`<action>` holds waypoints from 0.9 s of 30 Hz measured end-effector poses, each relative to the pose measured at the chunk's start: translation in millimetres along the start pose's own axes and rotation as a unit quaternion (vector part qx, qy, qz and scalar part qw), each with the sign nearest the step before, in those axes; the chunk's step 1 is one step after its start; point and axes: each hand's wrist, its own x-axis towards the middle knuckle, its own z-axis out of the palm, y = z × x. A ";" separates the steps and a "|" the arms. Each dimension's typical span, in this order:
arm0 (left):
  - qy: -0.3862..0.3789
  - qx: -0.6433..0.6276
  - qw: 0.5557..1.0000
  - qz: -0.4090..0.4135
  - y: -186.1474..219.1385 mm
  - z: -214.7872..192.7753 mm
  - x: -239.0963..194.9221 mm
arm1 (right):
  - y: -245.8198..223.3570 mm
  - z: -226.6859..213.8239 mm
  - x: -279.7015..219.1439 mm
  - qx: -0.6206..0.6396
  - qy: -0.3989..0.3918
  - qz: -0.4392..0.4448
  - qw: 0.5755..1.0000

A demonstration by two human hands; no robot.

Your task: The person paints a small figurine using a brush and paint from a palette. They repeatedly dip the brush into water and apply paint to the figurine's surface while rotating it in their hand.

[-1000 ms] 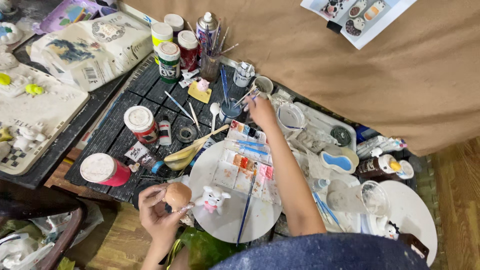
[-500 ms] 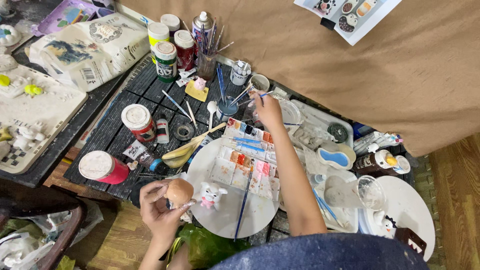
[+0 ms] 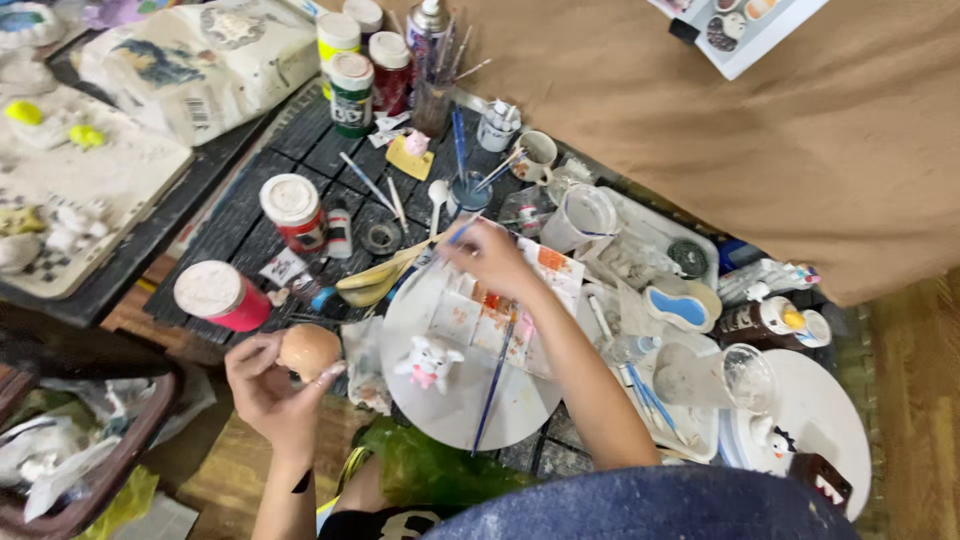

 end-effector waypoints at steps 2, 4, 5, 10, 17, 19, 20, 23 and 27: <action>0.024 0.009 1.000 0.015 2.3 -10.4 0.9 | -25.6 35.3 0.5 0.002 -0.057 -0.027 0.998; 0.042 0.015 0.999 0.025 6.1 -19.9 -0.8 | -45.6 65.1 3.8 -0.098 -0.111 0.001 0.989; 0.042 0.016 0.999 0.025 8.2 -23.4 -2.3 | -52.0 77.0 6.5 -0.149 -0.138 0.013 0.979; 0.045 0.002 0.999 0.029 13.1 -35.2 -7.5 | -50.7 114.8 19.7 -0.252 -0.144 -0.074 0.954; 0.039 0.016 0.998 0.043 14.7 -36.0 0.5 | -48.1 107.5 42.3 -0.269 -0.125 -0.039 0.954; 0.032 0.039 0.998 0.048 13.4 -35.1 3.4 | -49.2 93.3 44.2 -0.272 -0.117 -0.011 0.955; 0.033 0.027 0.998 0.040 11.7 -32.9 3.9 | -49.2 85.6 44.3 -0.273 -0.113 0.003 0.955; 0.024 0.008 0.999 0.023 7.3 -25.7 0.5 | -46.5 64.0 39.8 -0.180 -0.065 0.053 0.980; -0.009 0.001 1.000 0.018 -0.3 -10.6 1.7 | -37.0 10.8 3.1 -0.044 0.139 0.010 0.989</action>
